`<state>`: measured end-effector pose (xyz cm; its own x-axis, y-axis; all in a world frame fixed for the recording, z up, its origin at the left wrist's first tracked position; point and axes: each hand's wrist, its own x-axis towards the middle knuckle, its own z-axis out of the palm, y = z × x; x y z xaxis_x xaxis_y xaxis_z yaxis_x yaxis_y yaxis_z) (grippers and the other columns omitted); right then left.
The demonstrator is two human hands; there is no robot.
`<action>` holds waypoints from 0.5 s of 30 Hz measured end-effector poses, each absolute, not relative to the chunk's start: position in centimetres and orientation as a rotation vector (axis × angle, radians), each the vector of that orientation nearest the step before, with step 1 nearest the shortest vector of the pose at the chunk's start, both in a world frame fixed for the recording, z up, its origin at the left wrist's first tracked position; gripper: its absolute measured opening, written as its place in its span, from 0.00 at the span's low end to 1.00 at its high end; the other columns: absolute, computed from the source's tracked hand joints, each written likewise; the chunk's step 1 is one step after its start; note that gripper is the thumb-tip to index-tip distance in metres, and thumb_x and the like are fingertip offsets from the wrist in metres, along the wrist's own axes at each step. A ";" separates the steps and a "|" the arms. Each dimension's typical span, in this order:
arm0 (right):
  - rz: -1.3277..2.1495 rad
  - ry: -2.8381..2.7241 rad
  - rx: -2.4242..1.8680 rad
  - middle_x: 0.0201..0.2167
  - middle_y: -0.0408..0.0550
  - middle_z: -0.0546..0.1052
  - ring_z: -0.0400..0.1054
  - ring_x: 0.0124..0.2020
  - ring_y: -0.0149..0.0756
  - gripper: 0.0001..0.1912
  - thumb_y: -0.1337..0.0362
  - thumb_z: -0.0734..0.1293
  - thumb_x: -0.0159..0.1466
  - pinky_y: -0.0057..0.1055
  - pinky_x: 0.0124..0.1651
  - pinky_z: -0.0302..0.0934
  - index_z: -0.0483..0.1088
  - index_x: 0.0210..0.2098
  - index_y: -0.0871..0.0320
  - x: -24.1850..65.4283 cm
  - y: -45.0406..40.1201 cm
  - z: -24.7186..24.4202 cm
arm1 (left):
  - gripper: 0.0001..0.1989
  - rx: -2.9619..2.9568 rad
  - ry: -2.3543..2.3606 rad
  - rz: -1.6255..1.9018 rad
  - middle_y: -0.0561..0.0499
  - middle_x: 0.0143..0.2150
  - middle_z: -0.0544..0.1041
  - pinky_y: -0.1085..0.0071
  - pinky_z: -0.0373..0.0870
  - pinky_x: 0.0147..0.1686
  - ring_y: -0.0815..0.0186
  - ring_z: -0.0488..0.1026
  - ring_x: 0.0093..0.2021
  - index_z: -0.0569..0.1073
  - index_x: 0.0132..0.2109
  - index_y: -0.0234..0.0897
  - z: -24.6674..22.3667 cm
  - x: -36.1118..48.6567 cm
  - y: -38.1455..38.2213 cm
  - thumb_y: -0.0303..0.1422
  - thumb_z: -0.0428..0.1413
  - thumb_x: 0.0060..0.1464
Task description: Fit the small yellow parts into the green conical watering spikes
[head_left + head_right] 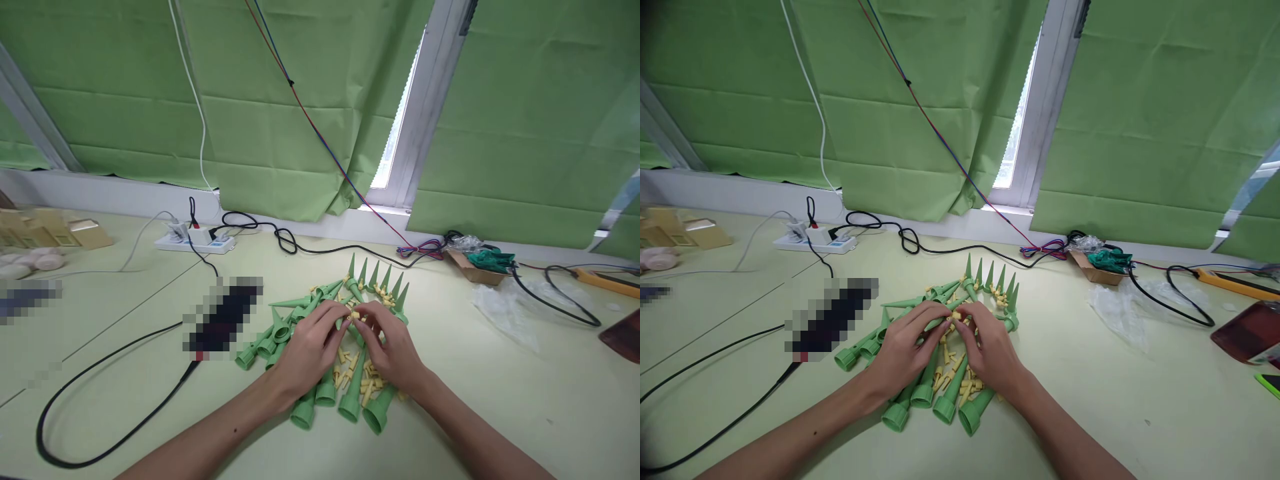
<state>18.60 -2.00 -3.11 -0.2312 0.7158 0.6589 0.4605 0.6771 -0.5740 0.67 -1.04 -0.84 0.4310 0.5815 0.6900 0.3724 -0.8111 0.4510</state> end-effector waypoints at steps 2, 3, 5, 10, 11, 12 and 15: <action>0.304 -1.889 -0.920 0.40 0.49 0.72 0.67 0.34 0.33 0.09 0.68 0.58 0.69 0.30 0.35 0.62 0.65 0.48 0.55 18.6 -1.9 -3.2 | 0.09 2.462 0.835 1.318 0.49 0.43 0.73 0.71 0.70 0.43 0.67 0.72 0.43 0.68 0.47 0.39 -0.9 0.7 -1.0 0.23 0.49 0.63; 0.298 -1.893 -0.920 0.40 0.49 0.72 0.67 0.35 0.34 0.09 0.68 0.58 0.70 0.30 0.36 0.62 0.65 0.48 0.55 18.6 -1.8 -3.2 | 0.09 2.467 0.833 1.314 0.49 0.43 0.73 0.71 0.70 0.43 0.66 0.72 0.43 0.68 0.47 0.38 -0.9 0.7 -1.0 0.23 0.49 0.63; 0.296 -1.898 -0.923 0.40 0.49 0.72 0.67 0.36 0.35 0.09 0.69 0.58 0.70 0.31 0.38 0.63 0.65 0.47 0.55 18.7 -1.7 -3.3 | 0.09 2.473 0.831 1.309 0.49 0.43 0.73 0.70 0.70 0.42 0.66 0.72 0.43 0.68 0.47 0.38 -0.9 0.7 -1.0 0.22 0.49 0.63; 0.301 -1.897 -0.930 0.38 0.48 0.72 0.67 0.36 0.34 0.07 0.68 0.58 0.70 0.31 0.39 0.63 0.65 0.45 0.56 18.7 -1.6 -3.4 | 0.09 2.484 0.832 1.277 0.49 0.43 0.73 0.70 0.70 0.41 0.66 0.71 0.42 0.68 0.47 0.39 -0.9 0.7 -1.1 0.23 0.48 0.64; 0.297 -1.895 -0.930 0.38 0.48 0.72 0.67 0.35 0.34 0.07 0.68 0.58 0.70 0.31 0.39 0.63 0.65 0.45 0.56 18.8 -1.6 -3.4 | 0.09 2.481 0.833 1.271 0.48 0.42 0.73 0.70 0.70 0.41 0.66 0.72 0.42 0.68 0.47 0.39 -0.9 0.7 -1.1 0.23 0.48 0.64; 0.294 -1.894 -0.933 0.37 0.48 0.72 0.67 0.35 0.34 0.07 0.68 0.58 0.70 0.31 0.39 0.63 0.65 0.45 0.56 18.8 -1.6 -3.4 | 0.09 2.475 0.835 1.266 0.48 0.42 0.73 0.69 0.70 0.41 0.65 0.72 0.42 0.68 0.47 0.39 -0.8 0.7 -1.1 0.23 0.48 0.64; 0.286 -1.890 -0.945 0.37 0.48 0.72 0.67 0.35 0.34 0.06 0.67 0.58 0.70 0.31 0.38 0.63 0.65 0.44 0.56 18.8 -1.5 -3.5 | 0.09 2.450 0.840 1.243 0.48 0.42 0.72 0.68 0.70 0.41 0.64 0.72 0.42 0.68 0.46 0.38 -0.7 0.7 -1.2 0.24 0.46 0.65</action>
<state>18.80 -1.54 -3.47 -0.2316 0.7156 0.6590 0.4885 0.6714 -0.5573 0.73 -1.19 -0.73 0.4645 0.6047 0.6470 0.3747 -0.7962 0.4751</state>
